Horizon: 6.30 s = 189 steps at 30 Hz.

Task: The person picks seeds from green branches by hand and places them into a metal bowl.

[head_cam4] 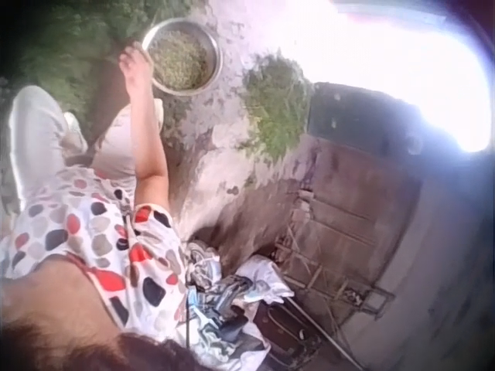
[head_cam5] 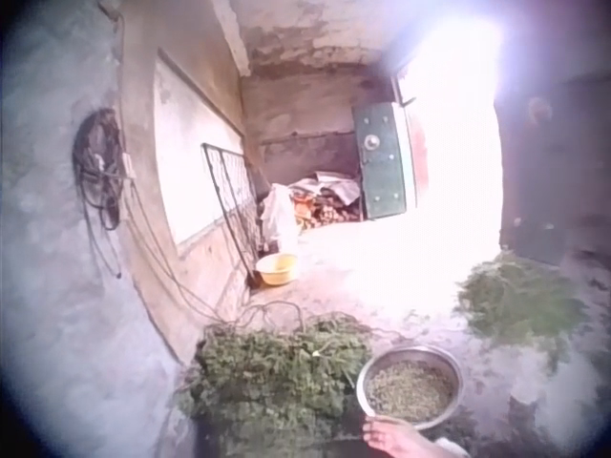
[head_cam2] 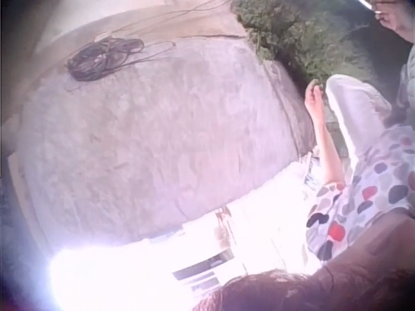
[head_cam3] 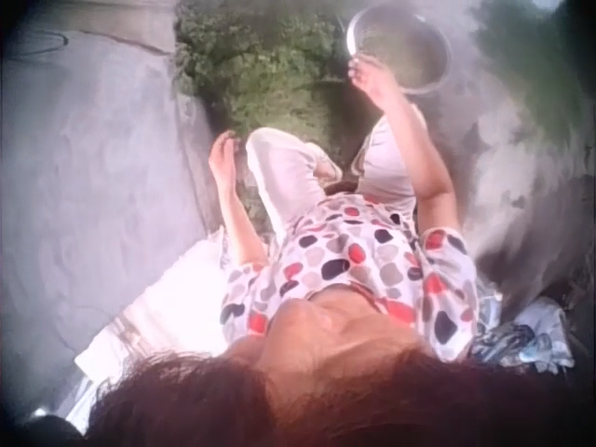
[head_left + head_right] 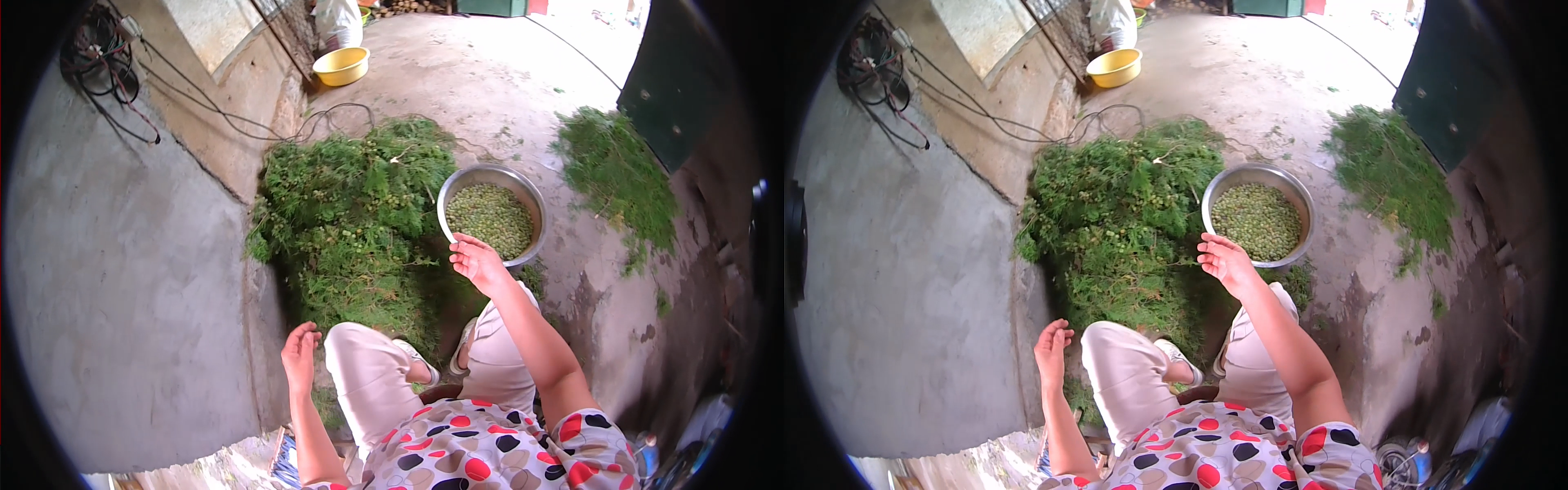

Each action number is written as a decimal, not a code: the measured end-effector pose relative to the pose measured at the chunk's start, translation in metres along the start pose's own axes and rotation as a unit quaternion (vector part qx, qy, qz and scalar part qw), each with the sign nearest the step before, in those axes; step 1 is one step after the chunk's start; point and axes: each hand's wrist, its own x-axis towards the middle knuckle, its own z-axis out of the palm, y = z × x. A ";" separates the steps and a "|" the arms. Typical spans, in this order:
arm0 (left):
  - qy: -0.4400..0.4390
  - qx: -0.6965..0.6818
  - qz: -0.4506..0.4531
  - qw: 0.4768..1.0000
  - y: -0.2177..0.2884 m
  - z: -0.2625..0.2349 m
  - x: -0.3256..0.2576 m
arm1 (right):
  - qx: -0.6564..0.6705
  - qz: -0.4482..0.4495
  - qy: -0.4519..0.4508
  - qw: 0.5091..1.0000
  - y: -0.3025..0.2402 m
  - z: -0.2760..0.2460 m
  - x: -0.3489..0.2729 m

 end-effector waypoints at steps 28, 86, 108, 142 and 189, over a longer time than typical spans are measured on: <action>0.004 -0.217 -0.400 0.891 -0.298 0.180 0.225 | 0.027 0.113 0.037 0.992 0.039 0.057 0.053; -0.290 -0.476 0.010 0.830 0.084 0.079 0.068 | -0.092 -0.031 -0.037 0.995 0.073 0.064 -0.066; -0.253 -0.090 -0.065 0.961 0.035 0.090 -0.001 | -0.335 -0.203 0.009 0.920 0.068 0.060 -0.079; -0.204 -0.164 -0.038 0.964 0.001 0.151 -0.029 | -0.271 -0.200 0.099 0.936 0.110 0.028 -0.057; -0.076 -0.155 -0.030 0.985 0.049 0.182 -0.025 | -0.585 -0.422 0.082 0.688 0.044 0.074 -0.109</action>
